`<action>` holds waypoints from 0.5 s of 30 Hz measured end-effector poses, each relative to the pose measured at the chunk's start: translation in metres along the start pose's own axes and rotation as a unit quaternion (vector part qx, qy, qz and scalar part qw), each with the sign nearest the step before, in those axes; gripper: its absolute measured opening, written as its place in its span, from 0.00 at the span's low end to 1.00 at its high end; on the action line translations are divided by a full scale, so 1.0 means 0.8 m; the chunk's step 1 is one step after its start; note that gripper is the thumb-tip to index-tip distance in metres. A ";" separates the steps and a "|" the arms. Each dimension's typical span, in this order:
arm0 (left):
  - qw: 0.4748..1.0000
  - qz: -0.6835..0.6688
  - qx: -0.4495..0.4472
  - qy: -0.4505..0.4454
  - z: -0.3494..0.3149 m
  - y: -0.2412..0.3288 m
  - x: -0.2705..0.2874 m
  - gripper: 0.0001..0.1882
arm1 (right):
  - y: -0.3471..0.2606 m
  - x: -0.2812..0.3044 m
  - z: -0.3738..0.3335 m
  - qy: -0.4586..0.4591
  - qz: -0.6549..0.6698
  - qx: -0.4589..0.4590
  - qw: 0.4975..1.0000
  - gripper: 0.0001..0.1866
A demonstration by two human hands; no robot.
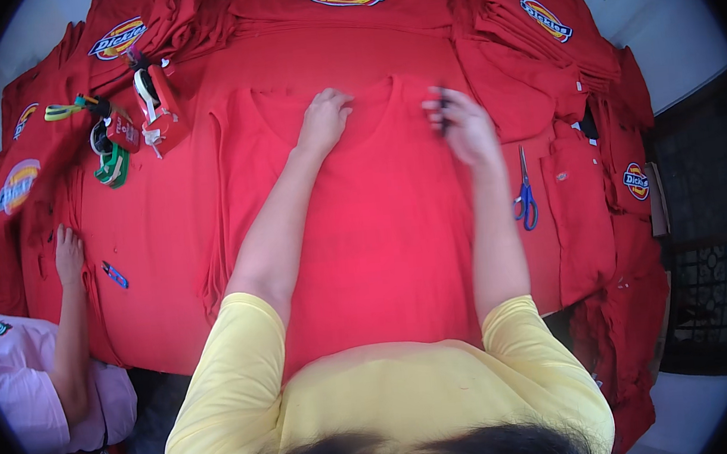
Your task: The person uses blue scissors to trim loose threads and tags from red t-shirts on a work table, then folds the shirts.
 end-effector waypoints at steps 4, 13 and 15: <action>0.997 -0.024 0.068 -0.037 0.006 -0.017 -0.014 0.10 | 0.059 -0.107 0.028 -0.033 -0.019 -0.017 0.999 0.16; 0.969 -0.074 0.214 -0.099 0.035 -0.036 -0.022 0.08 | 0.098 -0.090 0.058 0.051 -0.134 0.031 0.989 0.19; 0.952 -0.118 0.255 -0.118 0.037 -0.052 -0.019 0.10 | 0.098 -0.095 0.058 0.024 -0.217 0.039 0.975 0.18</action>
Point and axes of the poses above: each hand's wrist, its own z-axis towards the middle knuckle, its own x-axis out of the back of the hand, y = z × x, the point moved 2 cm from there along z, towards the middle knuckle, and after that the axes turned 13 degrees about y, right-handed, at the moved point
